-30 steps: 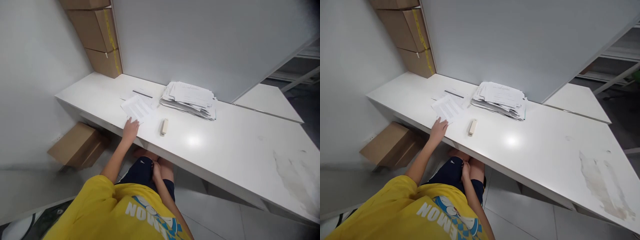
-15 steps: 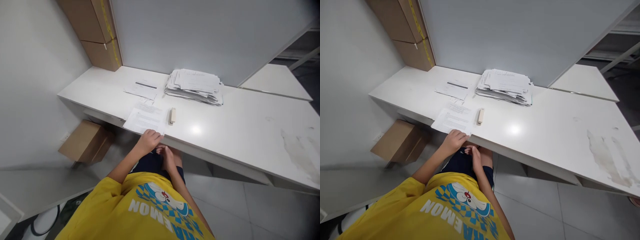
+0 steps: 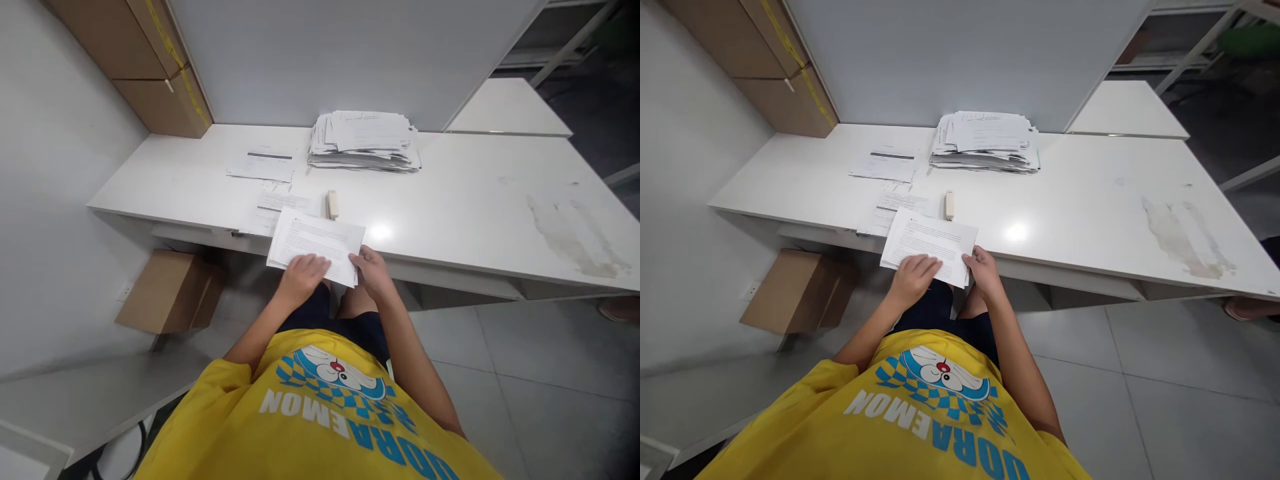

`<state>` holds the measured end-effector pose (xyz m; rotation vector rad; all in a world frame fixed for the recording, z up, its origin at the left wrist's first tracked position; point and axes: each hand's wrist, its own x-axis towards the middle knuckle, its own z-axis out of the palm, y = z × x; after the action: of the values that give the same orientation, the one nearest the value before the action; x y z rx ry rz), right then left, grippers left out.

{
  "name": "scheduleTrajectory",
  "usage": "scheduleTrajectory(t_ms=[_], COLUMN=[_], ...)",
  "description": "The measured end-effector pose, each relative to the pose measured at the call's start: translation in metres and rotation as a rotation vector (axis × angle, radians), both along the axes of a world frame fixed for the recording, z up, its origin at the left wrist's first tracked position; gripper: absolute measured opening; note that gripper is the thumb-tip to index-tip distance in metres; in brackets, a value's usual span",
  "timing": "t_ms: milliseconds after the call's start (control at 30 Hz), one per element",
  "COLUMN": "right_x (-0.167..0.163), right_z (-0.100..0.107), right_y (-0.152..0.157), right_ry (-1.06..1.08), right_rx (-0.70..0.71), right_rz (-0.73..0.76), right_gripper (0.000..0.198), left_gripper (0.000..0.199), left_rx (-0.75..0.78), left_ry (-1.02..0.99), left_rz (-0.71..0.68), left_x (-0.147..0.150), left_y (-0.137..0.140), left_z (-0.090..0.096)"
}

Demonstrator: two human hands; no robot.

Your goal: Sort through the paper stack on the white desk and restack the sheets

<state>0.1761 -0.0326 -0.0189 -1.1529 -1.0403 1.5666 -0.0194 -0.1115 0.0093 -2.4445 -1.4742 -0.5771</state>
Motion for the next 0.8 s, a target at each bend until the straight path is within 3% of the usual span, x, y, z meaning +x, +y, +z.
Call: scheduleTrajectory(t_ms=[133,267,433,533,600,700,800], right_x=[0.019,0.020,-0.012,-0.037,-0.049,-0.057,-0.056], right_z=[0.001,0.001,0.003,-0.005,-0.015,-0.028,-0.030], right_y=[0.011,0.015,0.007,-0.007,-0.017,-0.028,-0.030], right_ry=[-0.009,-0.054,-0.087,-0.377,-0.438,-0.207,-0.046], right_rx=[-0.029,-0.058,-0.059,0.050,0.056,-0.010,0.023], right_rz=[0.074,0.160,0.157,-0.019,-0.123,-0.181,-0.198], right_gripper=[0.040,0.036,0.049,0.047,0.046,0.047,0.049], left_gripper=[0.054,0.058,0.061,0.066,0.070,0.074,0.072], left_rx=[0.040,0.111,0.139,0.084,0.038,-0.013,-0.060], left_ry=[-0.118,-0.152,-0.156,-0.183,-0.186,-0.150,-0.088], left_rz=[0.272,0.327,0.324,0.310,0.251,0.128,0.068], left_x=[-0.039,-0.076,-0.106,-0.109,-0.106,-0.102,-0.107], left_y=[0.006,0.008,0.012,0.017,0.021,0.030,0.043], left_z=[-0.012,-0.023,-0.028,-0.028,-0.027,-0.024,-0.018])
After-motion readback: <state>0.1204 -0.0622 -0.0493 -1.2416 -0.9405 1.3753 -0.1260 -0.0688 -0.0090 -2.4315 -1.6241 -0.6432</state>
